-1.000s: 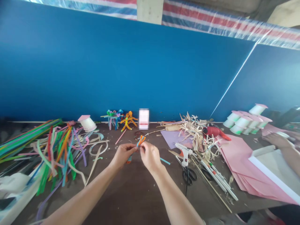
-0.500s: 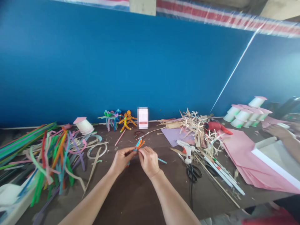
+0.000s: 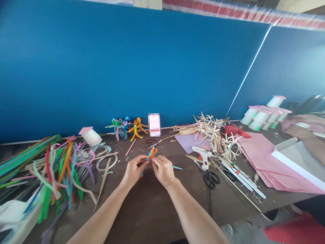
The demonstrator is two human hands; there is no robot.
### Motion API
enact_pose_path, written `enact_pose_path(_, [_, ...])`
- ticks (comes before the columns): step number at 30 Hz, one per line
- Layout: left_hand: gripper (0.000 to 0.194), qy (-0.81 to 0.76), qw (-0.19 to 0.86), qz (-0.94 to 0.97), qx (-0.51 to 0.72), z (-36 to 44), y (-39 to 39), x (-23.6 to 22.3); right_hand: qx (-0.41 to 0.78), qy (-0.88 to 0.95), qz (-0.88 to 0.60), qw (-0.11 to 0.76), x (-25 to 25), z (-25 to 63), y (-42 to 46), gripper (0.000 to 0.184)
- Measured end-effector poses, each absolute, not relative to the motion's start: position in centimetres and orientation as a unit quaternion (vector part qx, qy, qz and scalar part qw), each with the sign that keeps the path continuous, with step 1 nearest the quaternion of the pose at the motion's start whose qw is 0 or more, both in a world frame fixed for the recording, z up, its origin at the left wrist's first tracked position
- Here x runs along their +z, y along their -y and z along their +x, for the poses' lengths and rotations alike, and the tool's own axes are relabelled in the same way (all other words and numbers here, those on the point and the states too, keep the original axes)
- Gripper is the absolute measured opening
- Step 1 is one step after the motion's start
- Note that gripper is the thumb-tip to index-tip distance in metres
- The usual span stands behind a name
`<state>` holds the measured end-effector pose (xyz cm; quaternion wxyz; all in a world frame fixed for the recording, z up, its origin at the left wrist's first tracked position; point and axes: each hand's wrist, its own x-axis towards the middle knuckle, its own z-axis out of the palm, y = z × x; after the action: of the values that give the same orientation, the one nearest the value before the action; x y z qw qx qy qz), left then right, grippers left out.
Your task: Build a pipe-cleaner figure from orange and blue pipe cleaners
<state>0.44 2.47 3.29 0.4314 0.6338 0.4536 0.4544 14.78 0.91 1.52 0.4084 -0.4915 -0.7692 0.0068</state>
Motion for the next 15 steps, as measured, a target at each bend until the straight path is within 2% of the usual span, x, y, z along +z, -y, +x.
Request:
enact_pose_path(7, [0.012, -0.444, 0.430, 0.648, 0.445, 0.40, -2.64, 3.09, 0.013, 0.771, -0.489, 0.409, 1.35, 14.70, -0.90, 0.023])
enact_pose_path(12, [0.026, -0.459, 0.429, 0.640, 0.443, 0.23, -2.82, 2.78, 0.026, 0.757, -0.486, 0.436, 1.46, 14.55, -0.80, 0.020])
enact_pose_path(15, [0.026, -0.470, 0.409, 0.645, 0.442, 0.19, -2.97, 2.42, 0.026, 0.752, -0.483, 0.448, 1.44, 14.46, -0.79, 0.018])
